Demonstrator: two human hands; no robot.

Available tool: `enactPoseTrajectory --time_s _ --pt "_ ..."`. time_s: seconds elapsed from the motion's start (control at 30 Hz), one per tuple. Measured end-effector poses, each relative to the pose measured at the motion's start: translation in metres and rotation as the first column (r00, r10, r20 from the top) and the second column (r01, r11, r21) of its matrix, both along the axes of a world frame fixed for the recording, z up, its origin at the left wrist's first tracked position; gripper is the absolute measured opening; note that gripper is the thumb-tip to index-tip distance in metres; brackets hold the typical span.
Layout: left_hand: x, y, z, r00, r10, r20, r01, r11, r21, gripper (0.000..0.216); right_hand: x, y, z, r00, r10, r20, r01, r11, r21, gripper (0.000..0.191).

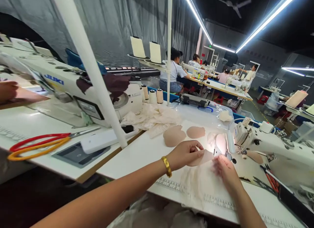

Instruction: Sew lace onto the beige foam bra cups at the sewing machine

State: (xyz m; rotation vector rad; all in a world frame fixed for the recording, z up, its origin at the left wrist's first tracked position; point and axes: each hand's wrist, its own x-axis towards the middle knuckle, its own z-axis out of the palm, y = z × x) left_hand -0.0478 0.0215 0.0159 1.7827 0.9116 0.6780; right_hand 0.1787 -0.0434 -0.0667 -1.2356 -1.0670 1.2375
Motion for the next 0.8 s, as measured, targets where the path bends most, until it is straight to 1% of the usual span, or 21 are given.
enactPoseTrajectory --time_s 0.13,0.27,0.37,0.4,0.47,0.5,0.53,0.57,0.6,0.63,0.67,0.7,0.73,0.77,0.8 --pt "0.018 -0.006 -0.004 0.997 -0.002 -0.076 0.002 1.000 -0.012 0.043 0.000 -0.002 0.002 1.000 -0.014 -0.004 0.014 1.000 -0.008 0.064" --pt "0.026 -0.006 -0.006 0.980 -0.018 -0.196 0.029 0.998 0.054 0.037 -0.005 -0.005 0.010 0.997 0.008 0.078 -0.014 0.997 0.074 0.054" --pt "0.030 -0.005 0.001 0.956 -0.036 -0.290 0.087 0.983 0.164 0.040 -0.011 -0.009 0.015 0.989 0.016 0.149 -0.037 0.989 0.146 0.047" --pt "0.031 -0.004 0.003 0.952 -0.069 -0.298 0.137 0.967 0.215 0.045 -0.013 -0.011 0.017 0.983 0.020 0.180 -0.051 0.984 0.171 0.045" --pt "0.032 0.002 0.009 0.925 -0.215 -0.315 0.304 0.914 0.269 0.066 -0.016 -0.016 0.018 0.963 0.037 0.266 -0.098 0.971 0.219 0.041" --pt "0.032 0.005 0.010 0.891 -0.315 -0.327 0.404 0.880 0.251 0.077 -0.017 -0.018 0.020 0.947 0.048 0.317 -0.128 0.963 0.238 0.039" --pt "0.032 0.010 0.011 0.844 -0.417 -0.337 0.497 0.844 0.200 0.084 -0.017 -0.021 0.021 0.928 0.059 0.368 -0.160 0.955 0.250 0.037" --pt "0.032 0.014 0.012 0.793 -0.505 -0.342 0.570 0.813 0.121 0.084 -0.016 -0.023 0.023 0.907 0.067 0.416 -0.187 0.948 0.256 0.036" --pt "0.032 0.018 0.012 0.750 -0.568 -0.338 0.613 0.789 0.033 0.078 -0.014 -0.026 0.026 0.883 0.064 0.465 -0.207 0.942 0.263 0.035" --pt "0.031 0.022 0.013 0.723 -0.608 -0.329 0.631 0.775 -0.046 0.067 -0.012 -0.028 0.029 0.856 0.047 0.514 -0.217 0.936 0.276 0.033" --pt "0.031 0.025 0.013 0.711 -0.625 -0.322 0.630 0.770 -0.101 0.054 -0.009 -0.029 0.033 0.827 0.010 0.562 -0.217 0.929 0.302 0.031" --pt "0.030 0.027 0.014 0.716 -0.619 -0.323 0.617 0.777 -0.121 0.042 -0.006 -0.031 0.036 0.792 -0.049 0.608 -0.206 0.917 0.342 0.029" --pt "0.030 0.028 0.015 0.735 -0.590 -0.334 0.595 0.797 -0.099 0.033 -0.004 -0.032 0.040 0.752 -0.129 0.647 -0.189 0.898 0.398 0.028" --pt "0.030 0.028 0.017 0.763 -0.541 -0.354 0.567 0.823 -0.036 0.027 -0.002 -0.032 0.043 0.708 -0.224 0.670 -0.168 0.868 0.467 0.026" --pt "0.030 0.028 0.018 0.794 -0.475 -0.379 0.535 0.842 0.067 0.024 0.000 -0.032 0.046 0.661 -0.323 0.678 -0.147 0.830 0.538 0.023"
